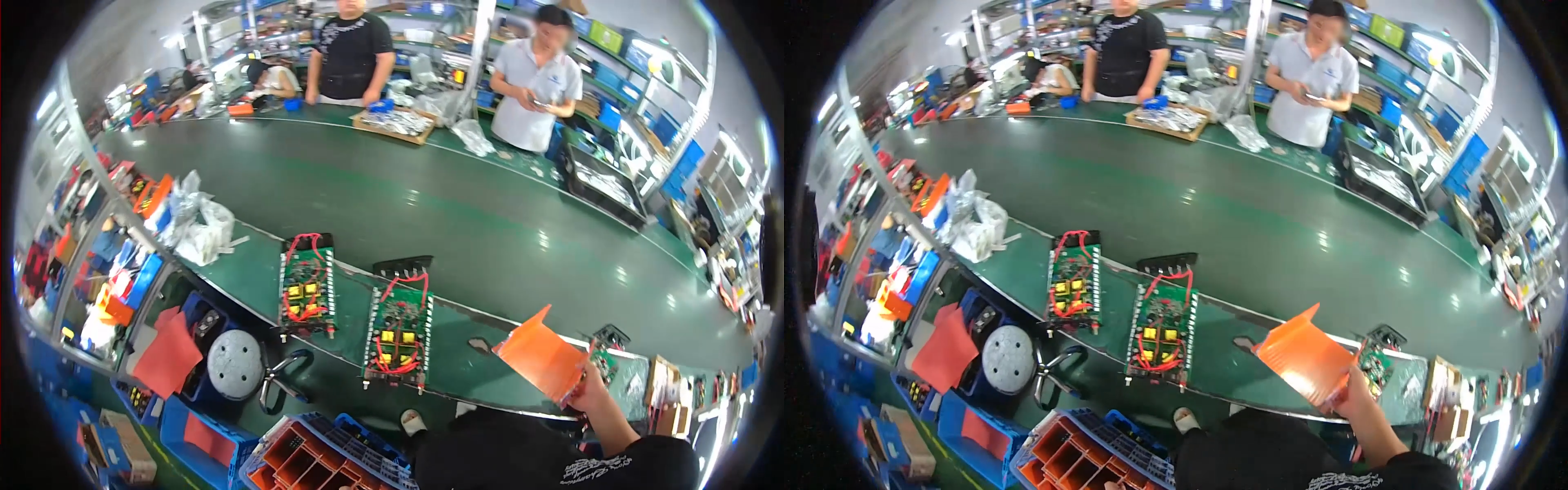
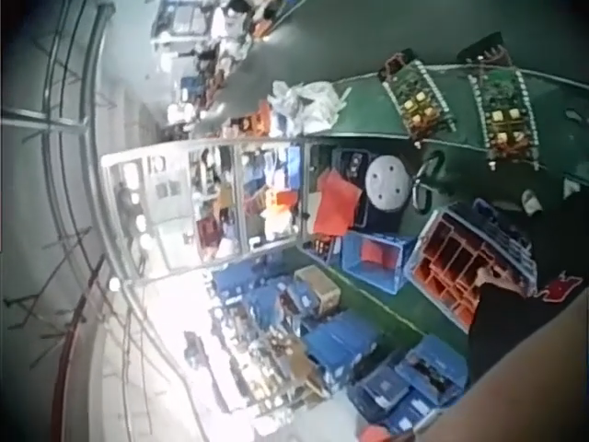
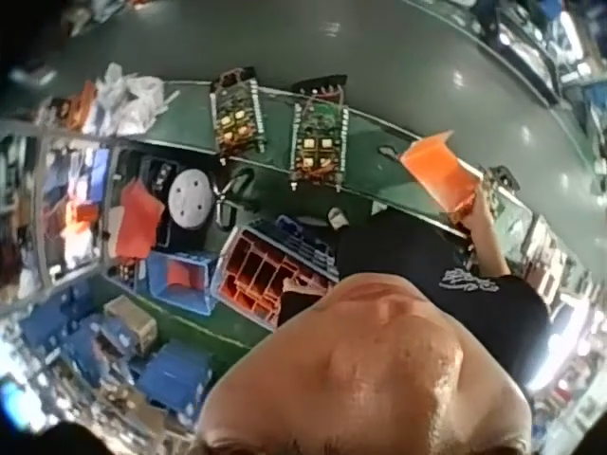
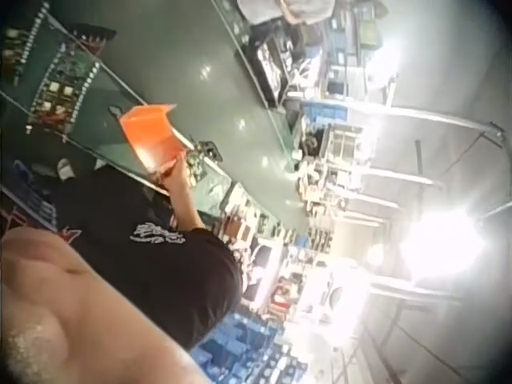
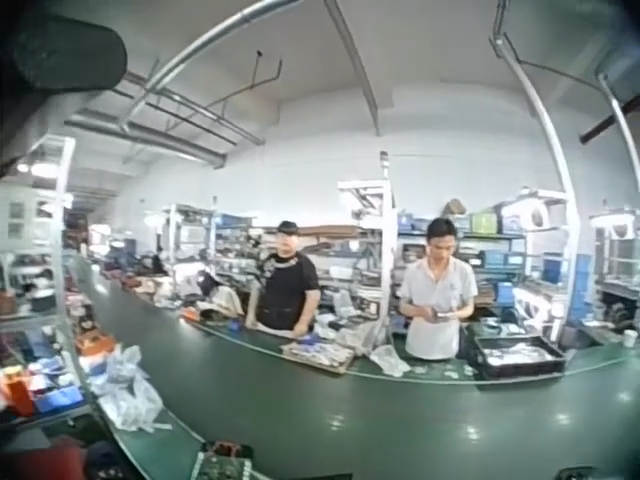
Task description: The recorder is applying sealant and connecting wires to electronic circuit boards on a factory production line.
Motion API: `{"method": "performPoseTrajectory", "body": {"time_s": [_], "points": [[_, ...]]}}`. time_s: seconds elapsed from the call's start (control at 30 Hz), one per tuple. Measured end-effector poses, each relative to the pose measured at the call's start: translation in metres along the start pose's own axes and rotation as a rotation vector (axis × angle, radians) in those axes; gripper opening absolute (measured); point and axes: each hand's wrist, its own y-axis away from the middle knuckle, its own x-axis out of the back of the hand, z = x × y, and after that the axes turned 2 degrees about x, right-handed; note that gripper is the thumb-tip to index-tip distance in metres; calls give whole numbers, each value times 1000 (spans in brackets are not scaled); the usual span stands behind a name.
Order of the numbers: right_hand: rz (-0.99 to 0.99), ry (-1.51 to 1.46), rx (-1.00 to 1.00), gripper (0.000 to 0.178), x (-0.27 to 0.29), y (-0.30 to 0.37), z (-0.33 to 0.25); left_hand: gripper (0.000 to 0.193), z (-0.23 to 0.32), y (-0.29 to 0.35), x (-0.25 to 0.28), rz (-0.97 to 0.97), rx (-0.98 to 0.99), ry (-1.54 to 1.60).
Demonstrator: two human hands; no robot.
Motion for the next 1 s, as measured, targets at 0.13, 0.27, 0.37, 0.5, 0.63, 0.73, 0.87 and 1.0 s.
{"method": "performPoseTrajectory", "body": {"time_s": [0.13,0.27,0.37,0.5,0.63,0.73,0.87,1.0], "points": [[84,2,-169,56,17,-27,-1,28,30,21,-26,315,143,318],[52,54,-197,53,-1,-35,-2,21,64,42,-47,616,258,607],[-75,27,-101,41,9,-59,6,16,105,51,-59,825,312,823],[-43,-3,-21,38,66,-126,34,12,197,56,-82,1018,363,1104],[10,83,-41,40,65,-108,12,13,239,45,-90,876,394,1023],[21,115,-58,37,67,-119,7,16,240,39,-85,689,454,862],[170,66,47,11,44,-121,-13,22,241,27,-68,457,539,660],[62,160,72,9,30,-112,-30,27,230,21,-75,308,593,568]]}}
